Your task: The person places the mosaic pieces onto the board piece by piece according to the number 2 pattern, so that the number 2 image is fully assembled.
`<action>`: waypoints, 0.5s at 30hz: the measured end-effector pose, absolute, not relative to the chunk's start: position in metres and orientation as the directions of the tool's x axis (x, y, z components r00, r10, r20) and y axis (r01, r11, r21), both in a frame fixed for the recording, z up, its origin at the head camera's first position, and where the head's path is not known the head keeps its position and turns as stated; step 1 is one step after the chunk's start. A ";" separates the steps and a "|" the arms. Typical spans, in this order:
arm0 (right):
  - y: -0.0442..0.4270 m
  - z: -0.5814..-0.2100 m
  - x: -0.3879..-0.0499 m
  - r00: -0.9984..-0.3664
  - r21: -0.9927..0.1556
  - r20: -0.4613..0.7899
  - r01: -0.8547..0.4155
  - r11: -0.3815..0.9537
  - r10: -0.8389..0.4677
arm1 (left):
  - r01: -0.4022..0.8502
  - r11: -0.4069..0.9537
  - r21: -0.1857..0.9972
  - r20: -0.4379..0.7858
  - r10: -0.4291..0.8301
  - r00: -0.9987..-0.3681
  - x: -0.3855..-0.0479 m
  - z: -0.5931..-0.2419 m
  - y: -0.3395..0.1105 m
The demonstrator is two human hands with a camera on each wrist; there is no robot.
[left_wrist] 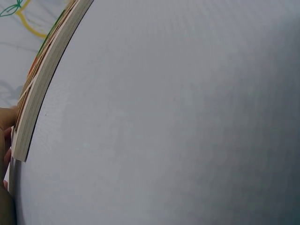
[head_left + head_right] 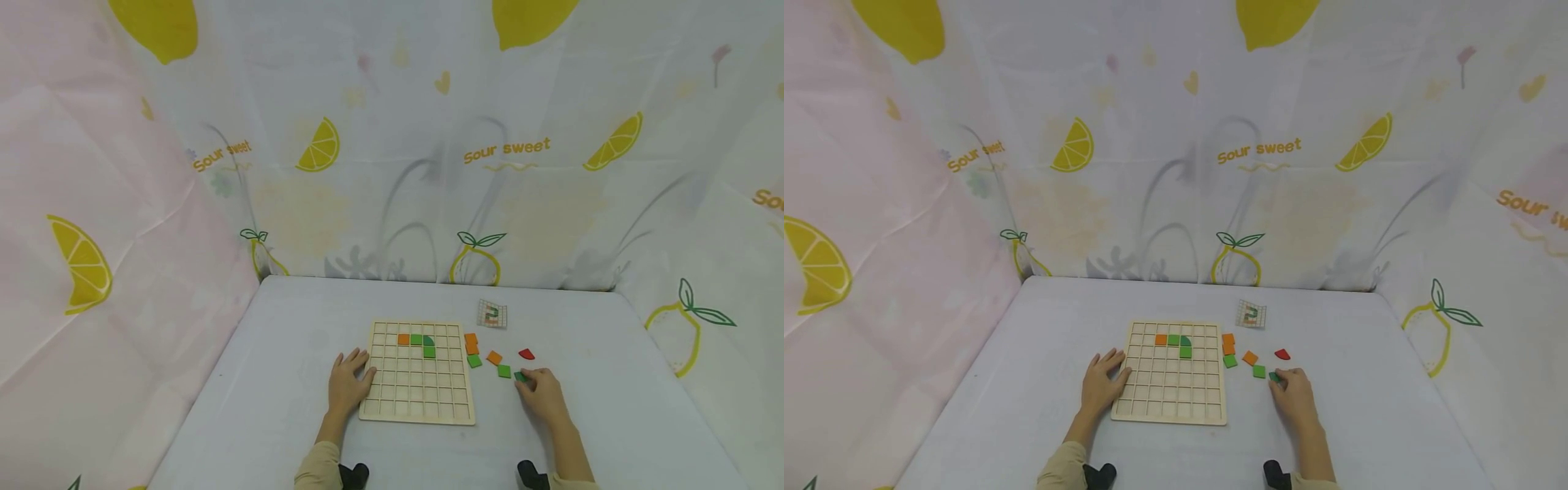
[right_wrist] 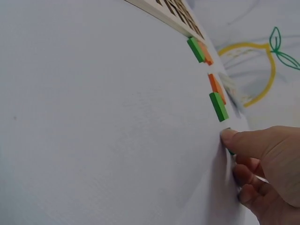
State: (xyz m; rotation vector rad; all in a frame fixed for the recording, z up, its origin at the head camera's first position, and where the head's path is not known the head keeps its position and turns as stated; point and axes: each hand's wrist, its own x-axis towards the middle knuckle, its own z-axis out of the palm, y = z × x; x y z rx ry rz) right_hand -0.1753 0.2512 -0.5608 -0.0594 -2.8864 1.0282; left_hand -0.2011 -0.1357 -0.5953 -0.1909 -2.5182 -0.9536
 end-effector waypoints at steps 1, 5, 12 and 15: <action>0.252 -0.560 -0.175 -0.997 -0.631 0.054 0.007 0.776 0.053 | 0.275 0.754 0.596 0.446 -0.026 -0.895 -0.201 -0.596 -0.136; 0.253 -0.561 -0.175 -0.995 -0.643 0.073 0.000 0.766 0.062 | 0.274 0.751 0.601 0.442 -0.026 -0.897 -0.201 -0.596 -0.136; 0.246 -0.567 -0.172 -0.975 -0.674 0.170 -0.010 0.739 0.142 | 0.276 0.753 0.597 0.442 -0.021 -0.897 -0.201 -0.596 -0.136; 0.244 -0.570 -0.173 -0.962 -0.666 0.220 -0.026 0.746 0.163 | 0.282 0.753 0.594 0.449 -0.020 -0.893 -0.201 -0.596 -0.136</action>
